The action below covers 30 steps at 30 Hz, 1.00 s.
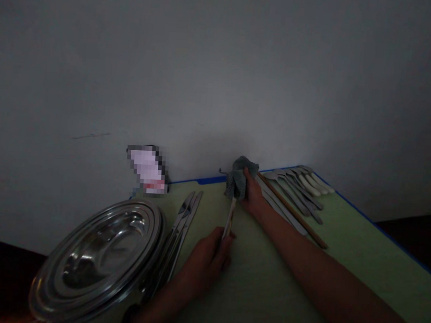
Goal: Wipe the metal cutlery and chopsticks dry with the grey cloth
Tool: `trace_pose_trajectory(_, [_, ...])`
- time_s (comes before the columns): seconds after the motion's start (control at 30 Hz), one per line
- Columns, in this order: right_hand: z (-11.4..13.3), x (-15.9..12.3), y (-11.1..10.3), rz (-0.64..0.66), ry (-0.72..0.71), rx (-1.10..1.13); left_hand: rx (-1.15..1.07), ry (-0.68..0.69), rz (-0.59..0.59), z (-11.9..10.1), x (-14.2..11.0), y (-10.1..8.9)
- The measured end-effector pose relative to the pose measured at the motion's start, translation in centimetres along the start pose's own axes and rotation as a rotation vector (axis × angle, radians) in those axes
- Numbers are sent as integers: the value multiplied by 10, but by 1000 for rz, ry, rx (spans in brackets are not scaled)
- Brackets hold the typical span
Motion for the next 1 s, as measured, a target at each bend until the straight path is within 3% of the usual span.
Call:
trace_pose_trajectory(0.13, [-6,1,9,111,68,52,-8,2,-59,-4,-2,-8])
trace_pose_trajectory(0.27, [-9,0,17,190,70,-38,24,-14,-111,-7,-4,-14])
trace_pose_trajectory(0.4, [-13,-6,21,227,41,-318,61,-5,-131,-6,-4,-14])
trace_pose_trajectory(0.57, [-15,-27,43,420,-68,-720,77,27,-163,-3,-1,-17])
trace_pose_trajectory(0.7, [-16,-43,56,506,-143,-905,133,-1,-148,2,1,-17])
trace_pose_trajectory(0.83, [-21,-41,53,477,-80,-841,257,-26,-88,2,1,-11])
trace_pose_trajectory(1.0, [-18,-14,26,230,84,-363,460,-27,-21,-2,1,-4])
Point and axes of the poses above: each hand's wrist, its own x-axis towards the middle knuckle, its own y-axis out of the palm, z = x × y, the point moved 10 cm from there along x, towards the middle knuckle, and after that the axes turned 4 degrees about y, right-handed, at the moved point
